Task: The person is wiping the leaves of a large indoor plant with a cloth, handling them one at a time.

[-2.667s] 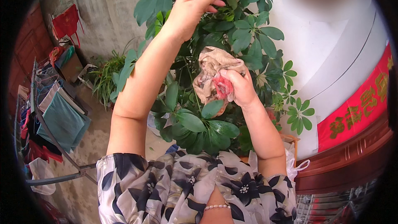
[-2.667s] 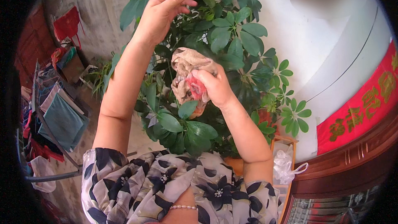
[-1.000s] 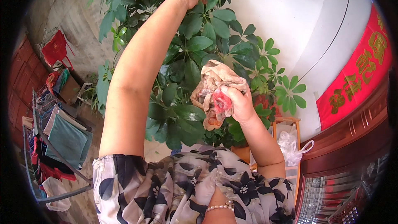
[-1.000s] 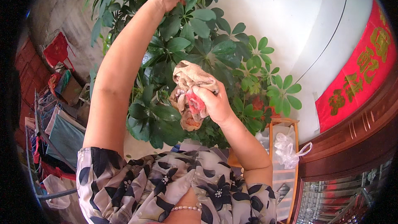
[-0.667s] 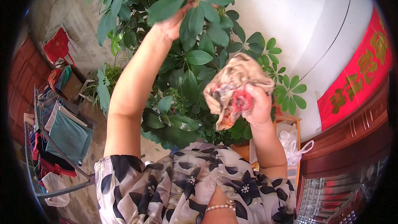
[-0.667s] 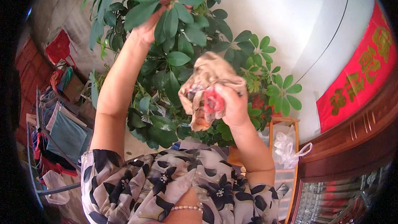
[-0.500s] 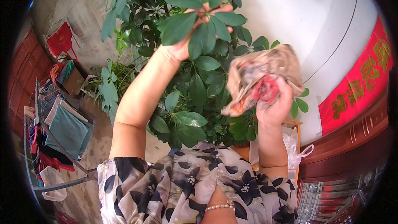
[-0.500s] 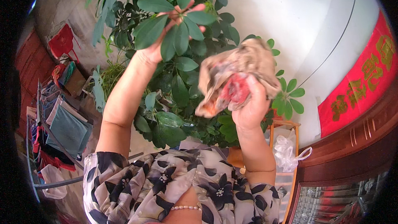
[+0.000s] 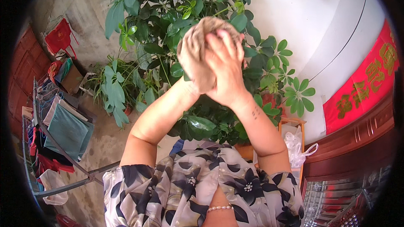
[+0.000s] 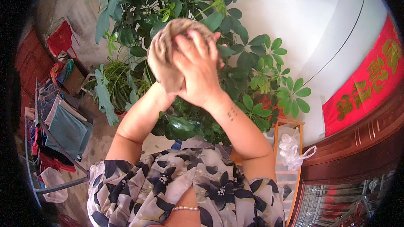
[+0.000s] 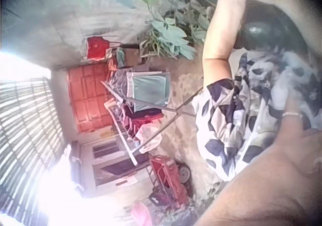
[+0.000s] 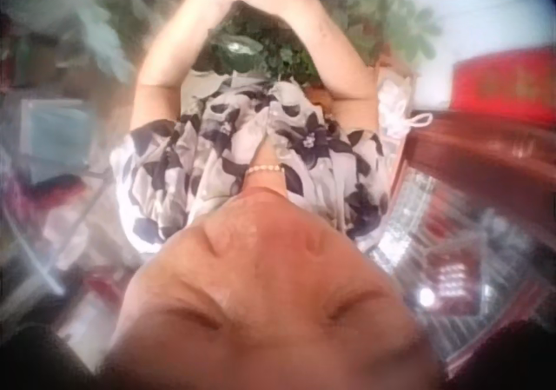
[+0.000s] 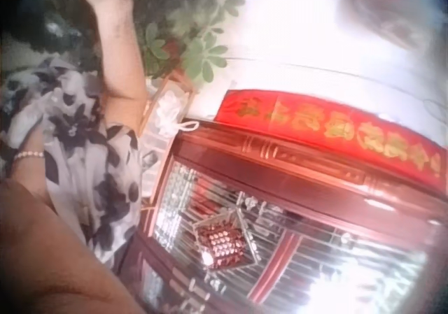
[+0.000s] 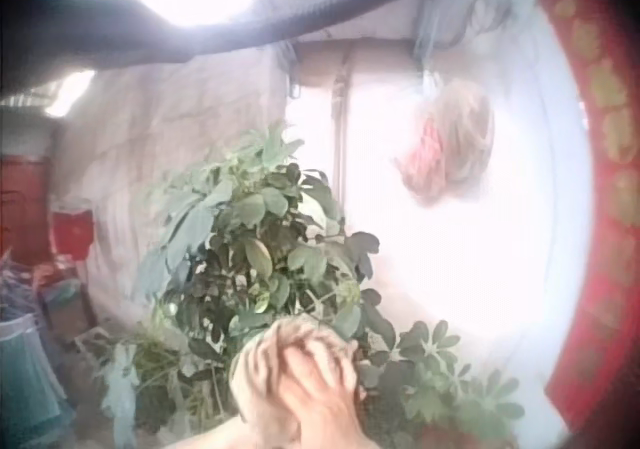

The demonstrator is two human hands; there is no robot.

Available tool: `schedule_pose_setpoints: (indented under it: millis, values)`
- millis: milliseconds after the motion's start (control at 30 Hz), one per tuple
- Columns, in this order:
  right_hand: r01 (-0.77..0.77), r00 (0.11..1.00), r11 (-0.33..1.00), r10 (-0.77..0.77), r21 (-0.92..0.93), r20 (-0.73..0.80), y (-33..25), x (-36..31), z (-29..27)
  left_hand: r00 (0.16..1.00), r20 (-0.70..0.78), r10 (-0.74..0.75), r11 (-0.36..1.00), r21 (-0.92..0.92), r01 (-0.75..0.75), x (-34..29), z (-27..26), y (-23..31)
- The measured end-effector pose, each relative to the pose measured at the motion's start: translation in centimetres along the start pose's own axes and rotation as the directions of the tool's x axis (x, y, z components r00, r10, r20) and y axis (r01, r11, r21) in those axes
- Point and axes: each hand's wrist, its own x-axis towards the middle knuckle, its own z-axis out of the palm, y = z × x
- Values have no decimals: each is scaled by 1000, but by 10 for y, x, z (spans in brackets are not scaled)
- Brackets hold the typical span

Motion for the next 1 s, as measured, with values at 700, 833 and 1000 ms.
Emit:
schedule_pose_setpoints:
  millis: [700,833,1000]
  values:
    - [-252,960,959,230,-133,-160,-5,-9,-7,997,51,64,905,-424,-36,-14,16,9]
    - [-228,964,945,186,-234,-187,17,-1,-7,996,-33,-82,904,-424,60,-19,22,5]
    - [-80,997,992,78,-94,-20,-9,-19,16,999,-8,-46,933,-359,40,-20,1,2]
